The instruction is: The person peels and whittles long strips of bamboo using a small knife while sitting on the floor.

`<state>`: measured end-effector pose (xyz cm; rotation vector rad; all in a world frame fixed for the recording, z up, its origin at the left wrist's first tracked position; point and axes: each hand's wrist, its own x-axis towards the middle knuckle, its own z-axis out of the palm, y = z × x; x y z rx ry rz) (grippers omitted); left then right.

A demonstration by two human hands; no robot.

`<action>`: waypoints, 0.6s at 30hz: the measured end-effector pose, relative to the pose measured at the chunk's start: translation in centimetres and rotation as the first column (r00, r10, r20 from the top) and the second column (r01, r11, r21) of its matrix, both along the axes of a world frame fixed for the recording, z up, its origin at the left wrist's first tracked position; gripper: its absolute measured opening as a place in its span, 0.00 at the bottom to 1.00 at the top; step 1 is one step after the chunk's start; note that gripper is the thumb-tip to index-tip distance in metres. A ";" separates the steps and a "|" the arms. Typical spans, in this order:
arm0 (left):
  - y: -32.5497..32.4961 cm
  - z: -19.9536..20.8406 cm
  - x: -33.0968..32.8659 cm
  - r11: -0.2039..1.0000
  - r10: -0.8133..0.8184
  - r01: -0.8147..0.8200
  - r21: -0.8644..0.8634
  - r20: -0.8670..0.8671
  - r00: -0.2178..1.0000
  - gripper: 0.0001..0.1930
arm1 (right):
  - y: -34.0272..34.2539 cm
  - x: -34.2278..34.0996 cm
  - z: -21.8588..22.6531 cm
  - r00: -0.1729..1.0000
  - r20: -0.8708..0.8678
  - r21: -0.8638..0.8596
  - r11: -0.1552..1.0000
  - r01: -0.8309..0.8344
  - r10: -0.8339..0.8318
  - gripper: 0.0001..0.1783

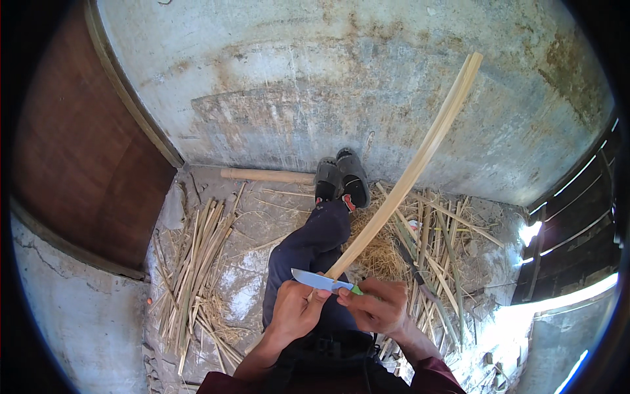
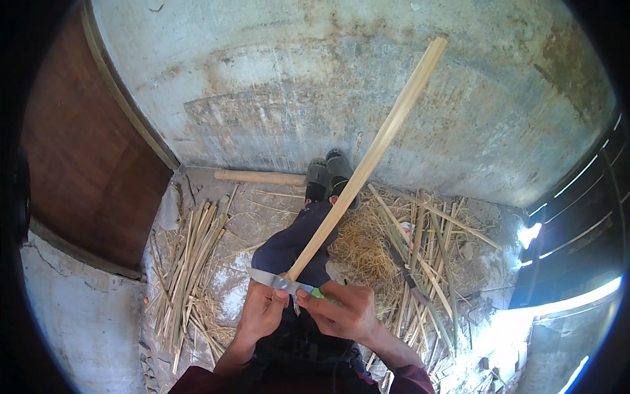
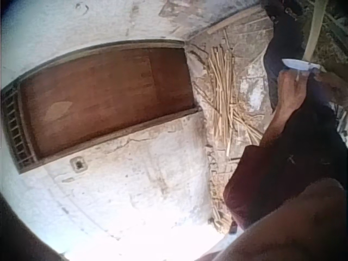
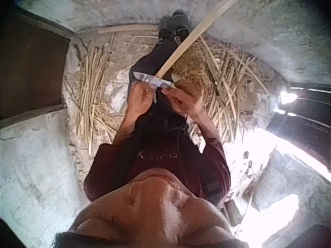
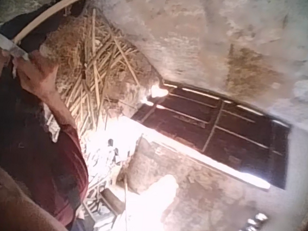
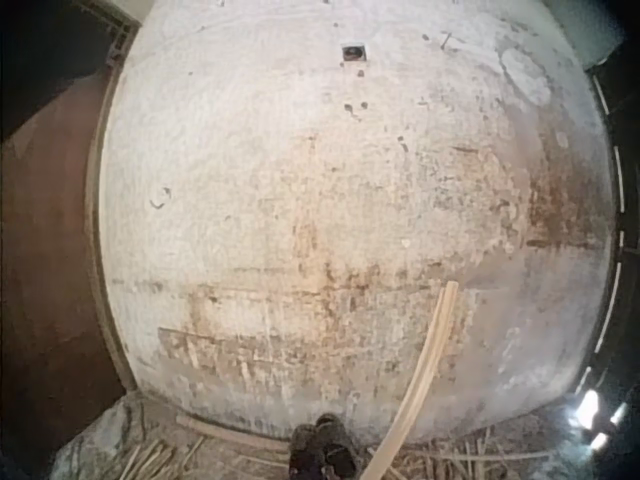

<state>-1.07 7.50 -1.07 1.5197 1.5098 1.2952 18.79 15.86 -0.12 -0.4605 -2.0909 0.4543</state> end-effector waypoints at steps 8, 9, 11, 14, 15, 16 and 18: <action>-0.6 -0.2 -0.3 0.997 0.022 -0.028 -0.074 -0.086 0.996 0.17 | 0.2 0.2 0.8 0.996 0.034 0.161 0.984 0.078 -0.084 0.18; -0.4 0.5 0.0 0.998 0.030 -0.034 -0.061 -0.062 0.998 0.17 | 0.4 0.4 0.9 0.995 0.049 0.205 0.976 0.077 -0.088 0.17; -0.5 0.6 0.1 0.998 0.039 -0.041 -0.056 -0.036 0.999 0.18 | 0.6 0.4 1.3 0.998 0.045 0.118 0.993 0.031 -0.037 0.15; -0.8 0.3 0.0 0.996 0.014 -0.014 -0.085 0.001 1.000 0.18 | 0.6 0.2 1.2 0.996 -0.020 -0.103 0.990 -0.094 0.092 0.11; -0.7 0.6 0.4 0.998 -0.006 0.008 -0.056 0.032 0.999 0.17 | 0.5 0.2 1.2 0.985 -0.082 -0.229 0.959 -0.167 0.152 0.10; -0.8 0.7 0.4 0.999 -0.020 0.022 -0.032 0.058 0.998 0.17 | 0.4 0.0 1.1 0.985 -0.081 -0.233 0.958 -0.167 0.152 0.10; -0.8 0.7 0.2 0.999 -0.040 0.041 -0.033 0.034 0.999 0.17 | 0.4 -0.2 1.1 0.972 -0.155 -0.256 0.943 -0.211 0.175 0.10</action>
